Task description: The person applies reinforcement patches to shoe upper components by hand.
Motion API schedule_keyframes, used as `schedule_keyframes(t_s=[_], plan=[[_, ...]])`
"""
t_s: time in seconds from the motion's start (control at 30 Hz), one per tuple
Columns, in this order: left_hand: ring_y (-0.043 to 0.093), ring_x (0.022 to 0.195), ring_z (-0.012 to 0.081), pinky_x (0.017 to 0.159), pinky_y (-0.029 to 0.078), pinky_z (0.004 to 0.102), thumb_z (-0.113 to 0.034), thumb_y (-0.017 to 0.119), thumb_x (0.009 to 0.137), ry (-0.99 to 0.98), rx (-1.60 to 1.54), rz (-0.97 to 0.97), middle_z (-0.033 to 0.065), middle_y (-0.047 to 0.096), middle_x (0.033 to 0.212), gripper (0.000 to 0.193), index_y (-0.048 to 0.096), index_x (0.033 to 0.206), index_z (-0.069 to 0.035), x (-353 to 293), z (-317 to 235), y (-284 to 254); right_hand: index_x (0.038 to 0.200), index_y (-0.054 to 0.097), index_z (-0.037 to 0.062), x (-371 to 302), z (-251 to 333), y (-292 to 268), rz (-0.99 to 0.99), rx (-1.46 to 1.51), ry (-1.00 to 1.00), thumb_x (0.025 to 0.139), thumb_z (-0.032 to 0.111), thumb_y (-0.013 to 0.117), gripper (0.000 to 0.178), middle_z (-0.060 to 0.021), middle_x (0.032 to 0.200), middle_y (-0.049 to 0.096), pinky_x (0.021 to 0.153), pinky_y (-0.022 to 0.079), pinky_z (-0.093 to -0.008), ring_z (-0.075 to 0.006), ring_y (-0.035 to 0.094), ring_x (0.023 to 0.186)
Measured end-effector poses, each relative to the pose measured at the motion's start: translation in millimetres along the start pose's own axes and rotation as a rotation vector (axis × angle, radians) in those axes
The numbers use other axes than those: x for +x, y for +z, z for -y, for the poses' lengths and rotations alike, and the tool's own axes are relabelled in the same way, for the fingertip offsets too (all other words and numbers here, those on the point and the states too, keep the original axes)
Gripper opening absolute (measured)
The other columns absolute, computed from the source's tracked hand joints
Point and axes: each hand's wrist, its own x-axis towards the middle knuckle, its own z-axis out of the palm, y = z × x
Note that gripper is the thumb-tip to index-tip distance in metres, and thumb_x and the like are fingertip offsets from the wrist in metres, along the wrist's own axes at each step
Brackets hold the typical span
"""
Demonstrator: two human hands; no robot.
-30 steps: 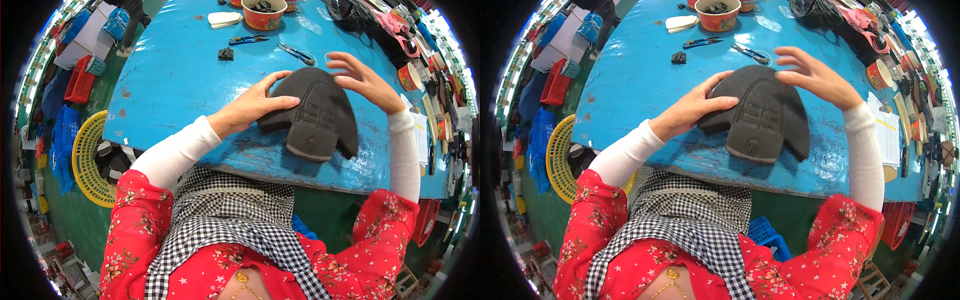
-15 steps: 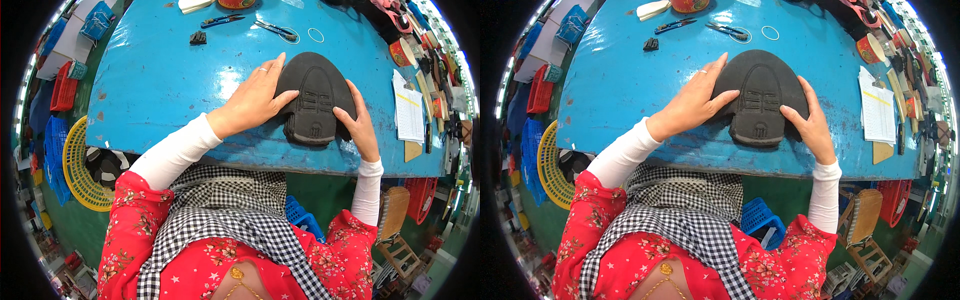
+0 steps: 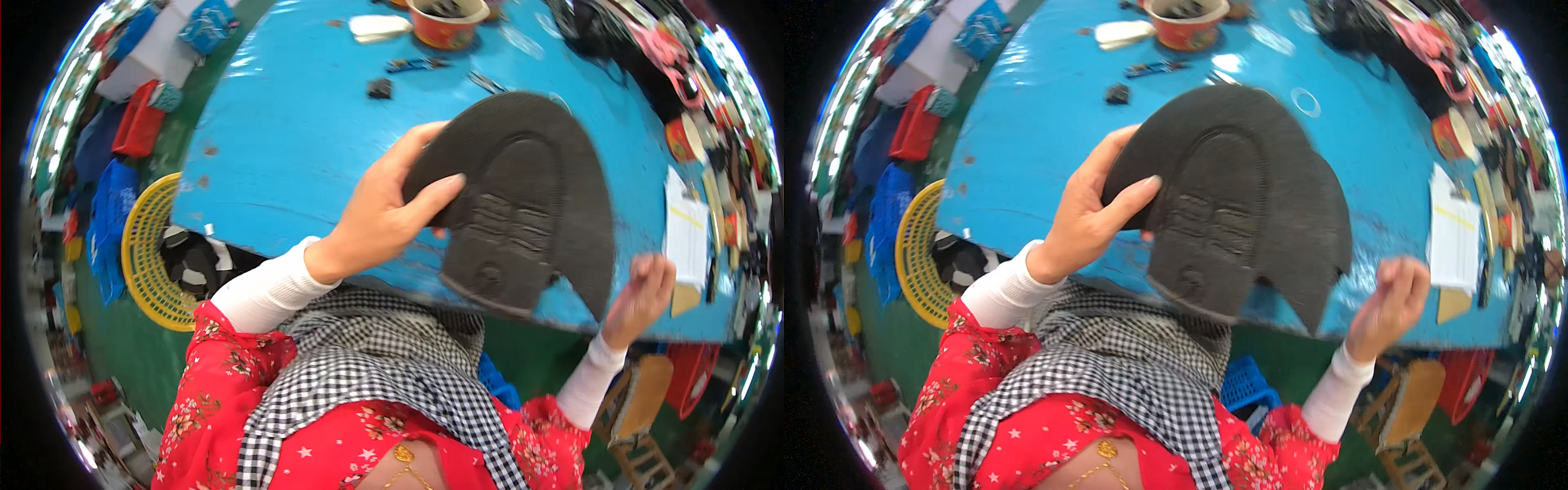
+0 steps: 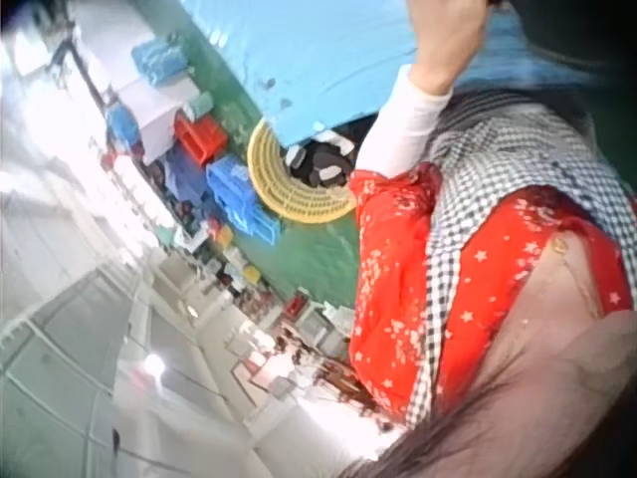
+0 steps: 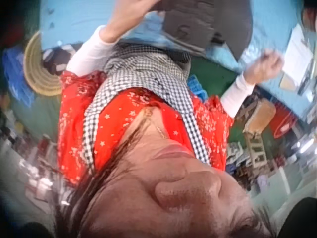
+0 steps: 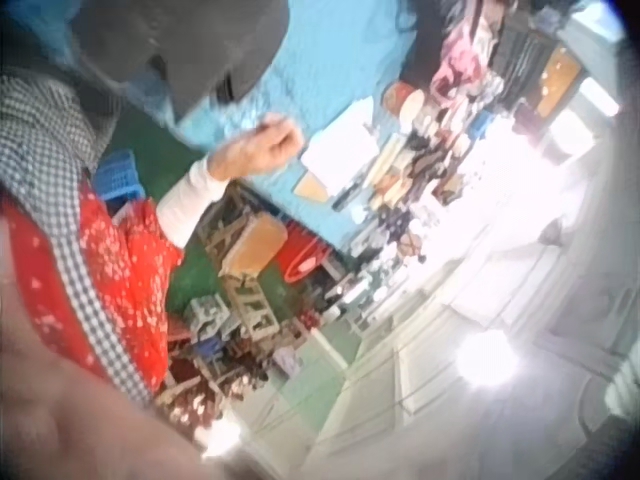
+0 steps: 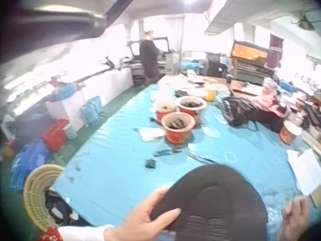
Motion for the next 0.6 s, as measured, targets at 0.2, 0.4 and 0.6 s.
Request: schedule_keyframes(t_s=[0.2, 0.4, 0.6], plan=[[0.057, 0.092, 0.0183, 0.083, 0.046, 0.0302, -0.011, 0.060, 0.087, -0.145, 0.373, -0.229, 0.0100, 0.059, 0.107, 0.043, 0.044, 0.125, -0.002, -50.5, 33.4, -92.4, 0.077, 0.041, 0.0067, -76.0, -1.3, 39.0, 0.333, 0.000, -0.048, 0.095, 0.010, 0.047, 0.019, 0.0011, 0.056, 0.036, 0.046, 0.027, -0.0238, -0.0073, 0.032, 0.047], [0.054, 0.105, 0.0285, 0.089, 0.043, 0.0344, -0.012, 0.066, 0.079, 0.273, 1.116, -0.033, 0.0131, 0.052, 0.118, 0.028, 0.059, 0.105, -0.007, 5.7, 17.5, -138.6, 0.084, 0.049, 0.0020, -111.7, -17.6, 63.3, 0.598, -0.068, 0.056, 0.089, 0.004, 0.054, 0.008, -0.0025, 0.061, 0.048, 0.044, 0.032, -0.0211, -0.0076, 0.041, 0.046], [0.058, 0.101, 0.0291, 0.088, 0.045, 0.0376, -0.021, 0.062, 0.081, 0.462, 1.302, -0.032, 0.0135, 0.062, 0.103, 0.023, 0.064, 0.098, -0.006, 164.7, 46.2, -200.4, 0.084, 0.051, 0.0015, -114.3, -19.3, 69.6, 0.487, -0.119, 0.206, 0.088, 0.004, 0.056, 0.007, -0.0032, 0.064, 0.052, 0.043, 0.032, -0.0191, -0.0051, 0.043, 0.048]])
